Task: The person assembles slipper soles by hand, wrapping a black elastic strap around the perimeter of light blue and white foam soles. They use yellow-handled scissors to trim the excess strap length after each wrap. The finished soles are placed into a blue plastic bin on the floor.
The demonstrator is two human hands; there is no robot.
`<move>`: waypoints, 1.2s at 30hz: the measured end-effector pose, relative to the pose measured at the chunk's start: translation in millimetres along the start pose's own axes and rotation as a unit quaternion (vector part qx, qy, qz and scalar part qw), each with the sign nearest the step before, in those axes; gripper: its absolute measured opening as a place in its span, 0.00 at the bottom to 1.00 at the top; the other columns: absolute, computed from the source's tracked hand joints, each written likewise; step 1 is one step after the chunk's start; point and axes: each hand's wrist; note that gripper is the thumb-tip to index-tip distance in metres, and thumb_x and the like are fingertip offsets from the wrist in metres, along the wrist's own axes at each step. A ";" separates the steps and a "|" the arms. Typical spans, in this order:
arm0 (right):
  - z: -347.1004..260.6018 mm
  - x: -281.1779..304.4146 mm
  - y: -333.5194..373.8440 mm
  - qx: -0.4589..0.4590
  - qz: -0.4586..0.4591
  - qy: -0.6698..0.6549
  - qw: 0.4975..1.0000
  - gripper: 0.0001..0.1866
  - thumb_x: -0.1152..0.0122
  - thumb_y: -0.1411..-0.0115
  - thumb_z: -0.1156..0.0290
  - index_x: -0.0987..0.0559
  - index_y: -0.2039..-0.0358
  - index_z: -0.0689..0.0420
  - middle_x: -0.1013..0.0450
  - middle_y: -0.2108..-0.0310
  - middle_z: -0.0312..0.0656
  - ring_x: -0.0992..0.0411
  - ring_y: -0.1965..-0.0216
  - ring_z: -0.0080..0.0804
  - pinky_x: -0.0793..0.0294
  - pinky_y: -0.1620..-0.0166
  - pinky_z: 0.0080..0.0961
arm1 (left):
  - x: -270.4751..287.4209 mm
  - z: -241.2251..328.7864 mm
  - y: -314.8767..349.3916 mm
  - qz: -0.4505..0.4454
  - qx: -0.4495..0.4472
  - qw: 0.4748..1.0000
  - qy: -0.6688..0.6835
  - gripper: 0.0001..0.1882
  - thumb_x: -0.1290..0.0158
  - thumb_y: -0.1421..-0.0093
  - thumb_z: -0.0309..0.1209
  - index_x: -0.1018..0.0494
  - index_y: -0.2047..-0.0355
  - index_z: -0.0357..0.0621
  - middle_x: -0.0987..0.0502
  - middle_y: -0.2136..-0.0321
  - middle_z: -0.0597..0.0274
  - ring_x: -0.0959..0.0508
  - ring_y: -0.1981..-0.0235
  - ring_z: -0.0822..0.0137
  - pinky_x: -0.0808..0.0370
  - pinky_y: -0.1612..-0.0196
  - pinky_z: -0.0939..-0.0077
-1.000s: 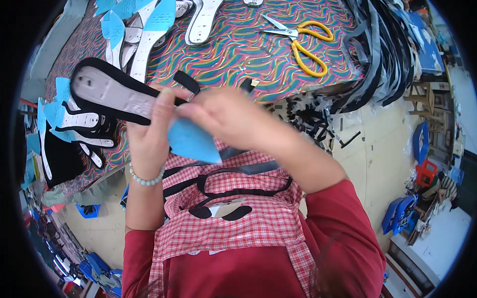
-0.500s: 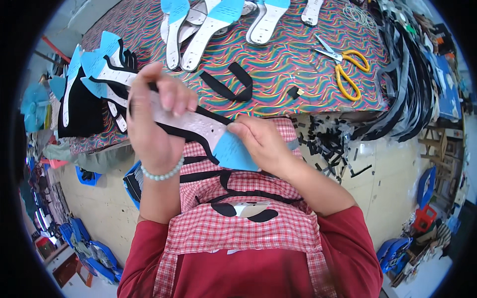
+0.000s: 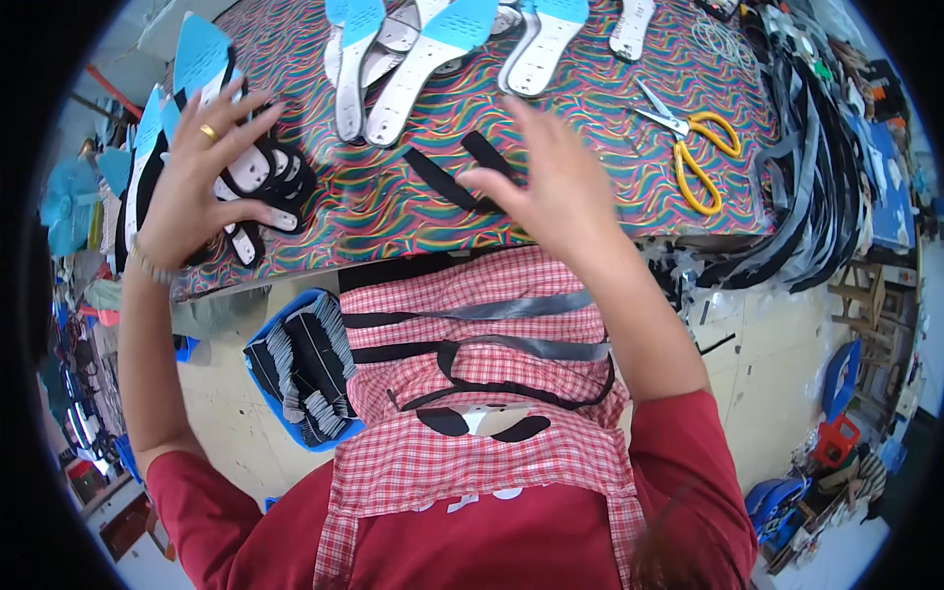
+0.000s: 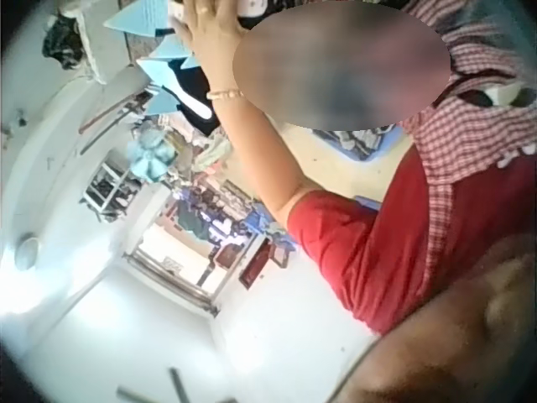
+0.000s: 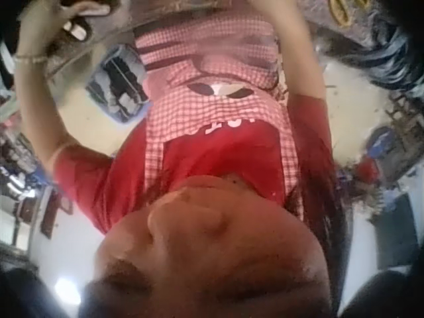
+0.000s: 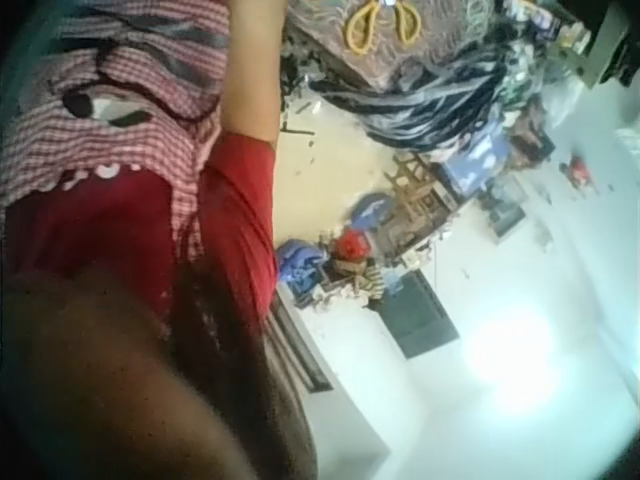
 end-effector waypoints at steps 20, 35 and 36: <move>40.9 70.7 197.1 -0.180 -0.134 -0.019 0.974 0.10 0.36 0.47 0.73 0.20 0.63 0.58 0.25 0.68 0.41 0.27 0.68 0.31 0.28 0.63 0.24 | -209.2 139.2 246.1 -0.143 0.586 0.677 0.421 0.30 0.56 0.37 0.54 0.22 0.72 0.36 0.25 0.81 0.61 0.27 0.77 0.71 0.30 0.69 0.76; -59.5 41.3 88.6 0.028 -0.575 -0.110 0.810 0.08 0.41 0.43 0.69 0.23 0.66 0.58 0.26 0.70 0.40 0.28 0.68 0.34 0.29 0.62 0.28 | -159.3 67.2 399.3 0.657 0.291 0.023 0.695 0.22 0.67 0.30 0.39 0.33 0.52 0.33 0.25 0.63 0.53 0.25 0.61 0.63 0.25 0.57 0.70; -59.8 27.8 98.7 0.088 -0.529 -0.094 0.839 0.09 0.41 0.43 0.68 0.23 0.64 0.58 0.26 0.68 0.42 0.28 0.64 0.37 0.30 0.59 0.29 | -136.8 64.1 409.8 0.634 0.275 0.112 0.714 0.22 0.67 0.30 0.40 0.33 0.52 0.33 0.27 0.68 0.56 0.28 0.66 0.66 0.28 0.64 0.73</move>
Point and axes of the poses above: each hand's wrist, its own y-axis away from the middle knuckle, its own x-axis out of the back of the hand, z = x × y
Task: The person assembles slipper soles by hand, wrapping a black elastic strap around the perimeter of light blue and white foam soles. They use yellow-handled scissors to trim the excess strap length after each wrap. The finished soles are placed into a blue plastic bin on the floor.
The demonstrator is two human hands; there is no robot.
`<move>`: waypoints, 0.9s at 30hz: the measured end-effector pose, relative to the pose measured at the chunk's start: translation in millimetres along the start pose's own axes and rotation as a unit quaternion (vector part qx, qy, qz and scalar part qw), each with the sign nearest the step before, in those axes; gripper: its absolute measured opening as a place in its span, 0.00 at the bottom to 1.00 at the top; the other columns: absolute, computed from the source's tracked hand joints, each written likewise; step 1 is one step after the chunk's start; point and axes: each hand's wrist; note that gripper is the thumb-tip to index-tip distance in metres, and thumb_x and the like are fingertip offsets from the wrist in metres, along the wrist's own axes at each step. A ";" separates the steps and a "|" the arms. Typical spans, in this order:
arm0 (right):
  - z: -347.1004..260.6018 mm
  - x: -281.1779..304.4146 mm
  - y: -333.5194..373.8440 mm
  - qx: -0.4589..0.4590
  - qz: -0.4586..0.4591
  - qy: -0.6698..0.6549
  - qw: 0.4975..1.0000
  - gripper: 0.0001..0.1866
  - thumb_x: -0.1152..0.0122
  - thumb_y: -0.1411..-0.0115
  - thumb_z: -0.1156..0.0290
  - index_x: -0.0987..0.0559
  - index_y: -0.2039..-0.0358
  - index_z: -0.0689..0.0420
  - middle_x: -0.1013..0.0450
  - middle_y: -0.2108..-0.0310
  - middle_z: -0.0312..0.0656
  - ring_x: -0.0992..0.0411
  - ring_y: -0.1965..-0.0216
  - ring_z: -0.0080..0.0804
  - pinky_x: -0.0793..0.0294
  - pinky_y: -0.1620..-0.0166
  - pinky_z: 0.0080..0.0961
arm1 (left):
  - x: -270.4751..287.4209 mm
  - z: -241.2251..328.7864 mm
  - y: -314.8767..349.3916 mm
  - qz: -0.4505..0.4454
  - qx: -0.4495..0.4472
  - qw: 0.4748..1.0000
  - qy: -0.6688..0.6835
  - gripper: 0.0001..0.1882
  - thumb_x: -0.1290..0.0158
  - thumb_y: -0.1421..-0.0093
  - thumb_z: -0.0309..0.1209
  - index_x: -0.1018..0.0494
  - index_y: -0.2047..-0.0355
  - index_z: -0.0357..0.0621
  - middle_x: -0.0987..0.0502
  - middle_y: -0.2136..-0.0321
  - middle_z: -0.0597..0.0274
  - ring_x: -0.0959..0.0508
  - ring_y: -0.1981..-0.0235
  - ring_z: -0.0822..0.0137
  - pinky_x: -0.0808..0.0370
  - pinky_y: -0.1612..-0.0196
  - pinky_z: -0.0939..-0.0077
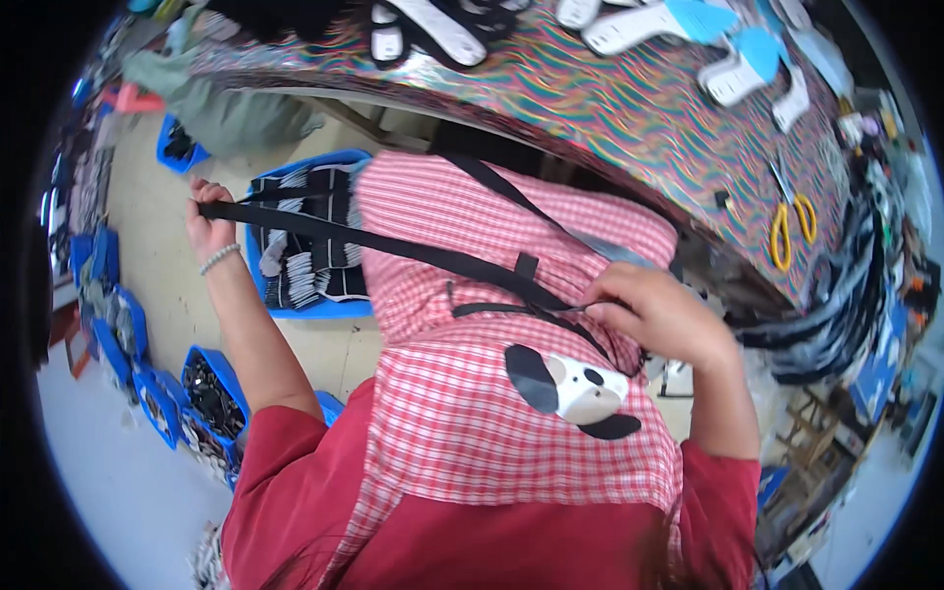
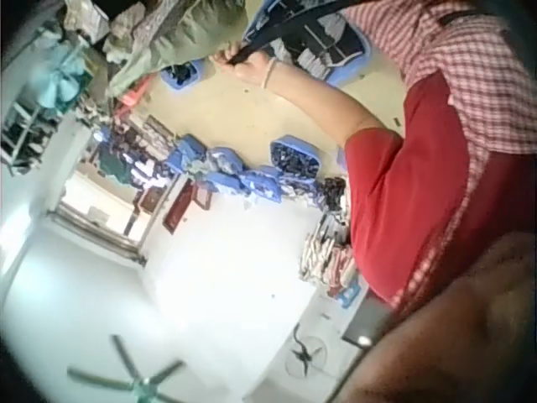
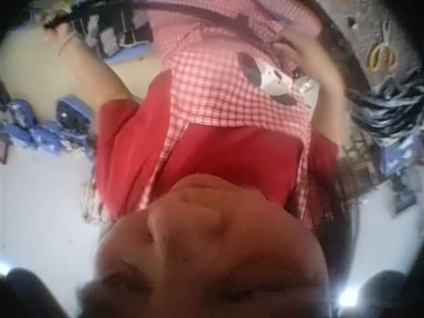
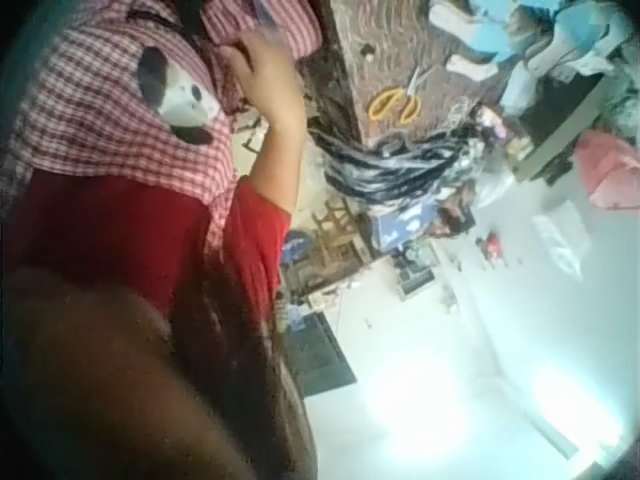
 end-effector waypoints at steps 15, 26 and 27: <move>-3.0 31.0 -116.8 0.194 0.247 -0.752 0.579 0.19 0.52 0.34 0.68 0.35 0.44 0.58 0.28 0.64 0.34 0.28 0.70 0.20 0.21 0.64 0.26 | -130.0 -179.0 128.5 -0.388 0.495 0.616 -0.475 0.23 0.66 0.30 0.39 0.25 0.60 0.32 0.26 0.77 0.64 0.30 0.79 0.78 0.33 0.74 0.85; 42.9 89.8 -51.7 0.283 0.528 -0.529 0.601 0.37 0.57 0.34 0.74 0.67 0.34 0.52 0.35 0.46 0.54 0.25 0.63 0.34 0.19 0.61 0.31 | -49.7 -157.9 76.1 -0.309 0.506 0.496 -0.634 0.22 0.62 0.31 0.39 0.24 0.65 0.32 0.27 0.82 0.66 0.31 0.82 0.76 0.33 0.75 0.81; 42.6 92.7 -47.9 0.276 0.531 -0.517 0.612 0.38 0.57 0.34 0.74 0.69 0.34 0.52 0.35 0.46 0.54 0.24 0.64 0.33 0.19 0.62 0.31 | -41.0 -154.0 69.3 -0.321 0.469 0.450 -0.688 0.20 0.59 0.33 0.38 0.24 0.65 0.33 0.26 0.80 0.65 0.30 0.81 0.75 0.32 0.74 0.80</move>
Point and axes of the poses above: each hand's wrist, its own y-axis away from the middle knuckle, its own x-axis out of the back of the hand, z = x × y
